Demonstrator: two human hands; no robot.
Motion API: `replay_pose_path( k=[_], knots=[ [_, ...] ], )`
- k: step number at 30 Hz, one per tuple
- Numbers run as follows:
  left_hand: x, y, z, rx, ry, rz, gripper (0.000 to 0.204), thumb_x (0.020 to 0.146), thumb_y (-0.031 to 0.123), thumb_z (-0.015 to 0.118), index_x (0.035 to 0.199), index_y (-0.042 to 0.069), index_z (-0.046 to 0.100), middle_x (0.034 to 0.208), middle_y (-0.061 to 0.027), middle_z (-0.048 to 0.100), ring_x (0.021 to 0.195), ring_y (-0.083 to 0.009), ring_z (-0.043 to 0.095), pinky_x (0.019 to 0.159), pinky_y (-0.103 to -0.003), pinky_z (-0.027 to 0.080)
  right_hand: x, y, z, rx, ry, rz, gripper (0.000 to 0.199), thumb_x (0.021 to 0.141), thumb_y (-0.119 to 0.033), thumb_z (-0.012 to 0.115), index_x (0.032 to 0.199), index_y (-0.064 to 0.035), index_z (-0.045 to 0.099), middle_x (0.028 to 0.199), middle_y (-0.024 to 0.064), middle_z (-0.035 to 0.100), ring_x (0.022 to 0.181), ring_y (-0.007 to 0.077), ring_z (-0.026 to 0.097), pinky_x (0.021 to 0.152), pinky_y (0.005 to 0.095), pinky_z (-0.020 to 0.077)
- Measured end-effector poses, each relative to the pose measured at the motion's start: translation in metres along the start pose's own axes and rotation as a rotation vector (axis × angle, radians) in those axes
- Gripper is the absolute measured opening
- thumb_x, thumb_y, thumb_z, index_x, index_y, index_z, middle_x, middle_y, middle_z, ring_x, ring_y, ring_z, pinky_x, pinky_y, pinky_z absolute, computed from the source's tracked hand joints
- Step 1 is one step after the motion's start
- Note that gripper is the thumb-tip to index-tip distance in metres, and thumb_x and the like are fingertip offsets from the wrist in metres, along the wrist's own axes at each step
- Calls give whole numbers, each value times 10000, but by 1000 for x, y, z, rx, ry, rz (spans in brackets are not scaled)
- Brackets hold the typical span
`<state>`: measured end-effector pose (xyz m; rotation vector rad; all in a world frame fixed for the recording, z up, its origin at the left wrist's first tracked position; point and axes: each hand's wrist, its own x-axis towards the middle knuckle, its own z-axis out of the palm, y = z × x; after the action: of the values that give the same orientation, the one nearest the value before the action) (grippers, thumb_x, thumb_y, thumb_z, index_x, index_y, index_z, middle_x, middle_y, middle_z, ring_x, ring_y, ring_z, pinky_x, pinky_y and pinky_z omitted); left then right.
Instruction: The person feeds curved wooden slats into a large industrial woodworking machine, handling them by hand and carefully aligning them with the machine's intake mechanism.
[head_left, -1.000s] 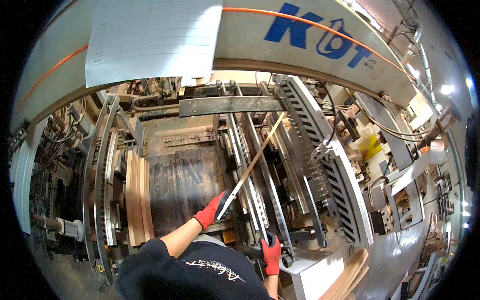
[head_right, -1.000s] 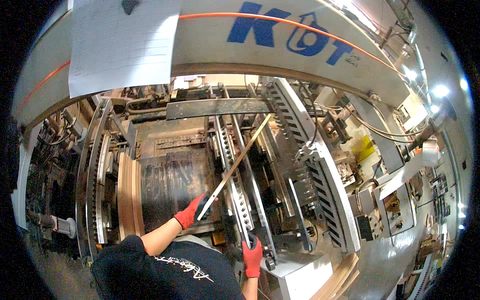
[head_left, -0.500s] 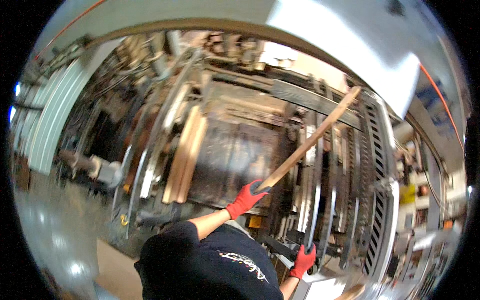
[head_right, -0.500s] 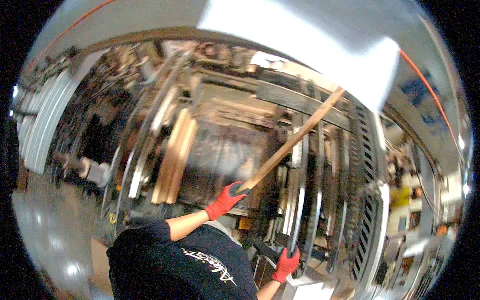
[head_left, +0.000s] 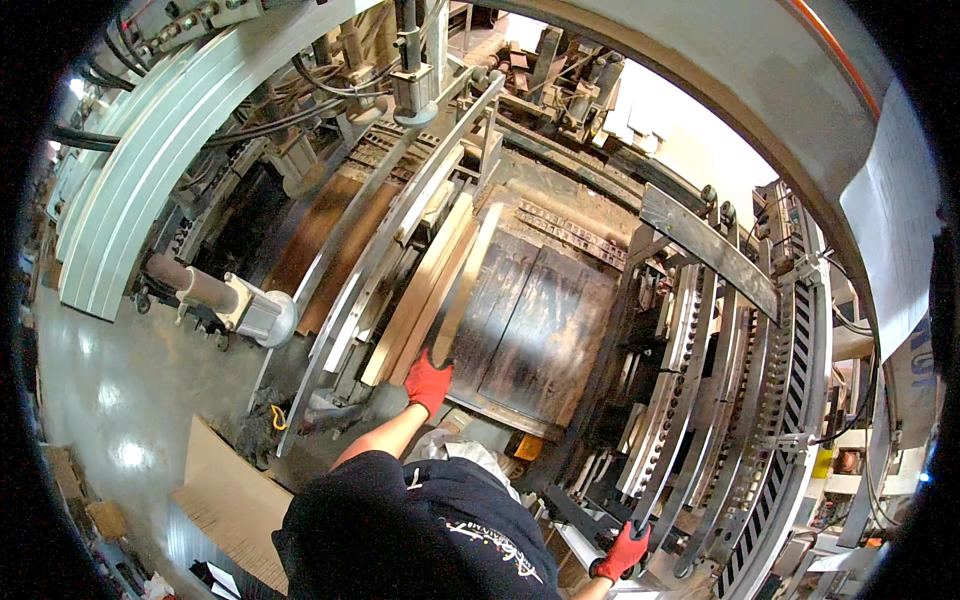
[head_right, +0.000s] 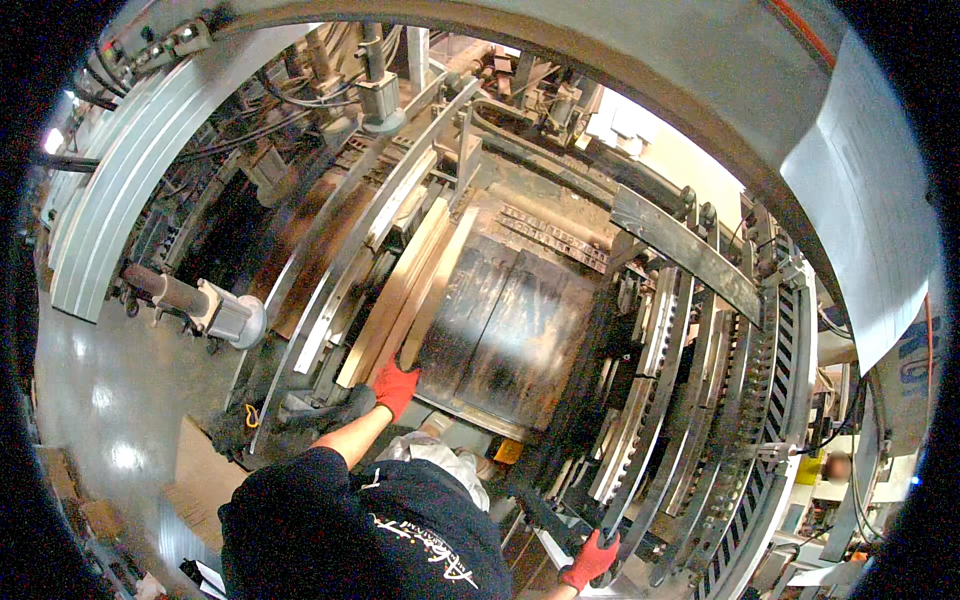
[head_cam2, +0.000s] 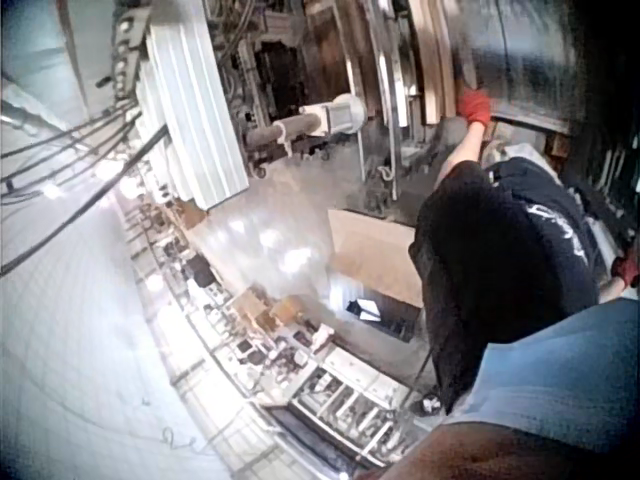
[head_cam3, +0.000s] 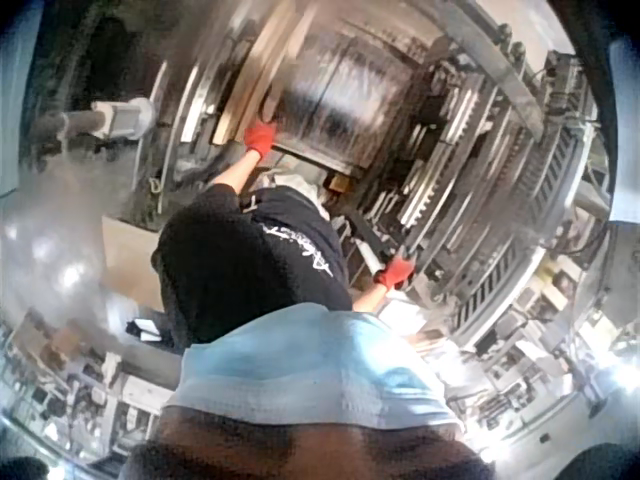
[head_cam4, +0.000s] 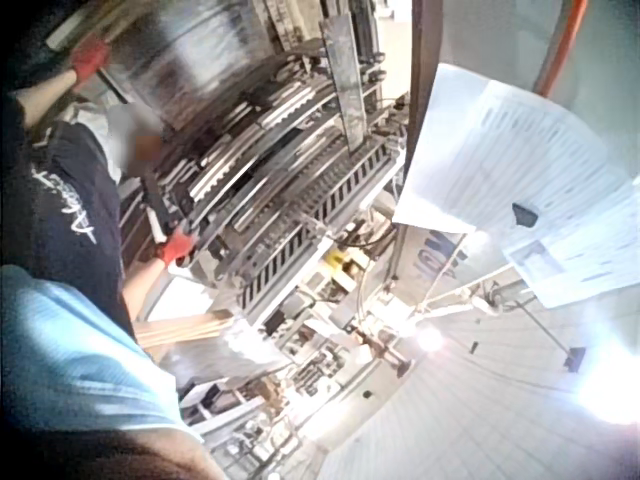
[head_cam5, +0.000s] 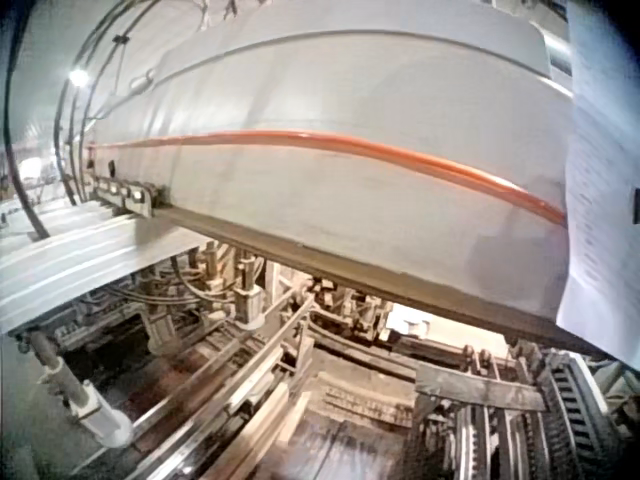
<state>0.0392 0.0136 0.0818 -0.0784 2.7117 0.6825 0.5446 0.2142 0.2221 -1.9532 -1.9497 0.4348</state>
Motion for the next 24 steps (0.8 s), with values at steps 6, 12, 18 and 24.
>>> replay_pose_path(
  k=[6, 12, 18, 24],
  knots=[
    [28, -16, 10, 67, -78, -76, 738, 806, 428, 725, 1403, 80, 467, 1280, -171, 608, 1145, -341, 608, 909, -466, 503, -7, -26, -6, -4, 14, 16, 479, 846, -231, 716, 1227, 35, 600, 1110, 192, 691, 1013, 339, 653, 907, 403, 484],
    [51, -39, 49, 390, 126, -91, 689, 814, 440, 719, 1371, 118, 471, 1253, -121, 564, 1142, -311, 576, 890, -472, 484, 0, -18, -1, -40, 56, 20, 483, 845, -254, 727, 1226, 19, 611, 1102, 192, 701, 1003, 338, 667, 895, 401, 493],
    [50, -29, 49, 511, 264, -513, 567, 811, 335, 682, 1314, 162, 486, 1323, -86, 482, 1154, -280, 512, 916, -462, 423, -2, -28, -3, -101, 26, 26, 461, 843, -275, 724, 1206, -8, 626, 1085, 189, 701, 986, 353, 667, 878, 420, 489],
    [20, -13, 75, 452, 110, -257, 732, 778, 360, 687, 1431, 191, 405, 1397, -125, 446, 1205, -332, 487, 933, -504, 423, -11, -17, -1, -133, 43, 106, 531, 815, -346, 744, 1238, -46, 635, 1150, 197, 677, 1057, 369, 639, 917, 445, 481]
  ],
)
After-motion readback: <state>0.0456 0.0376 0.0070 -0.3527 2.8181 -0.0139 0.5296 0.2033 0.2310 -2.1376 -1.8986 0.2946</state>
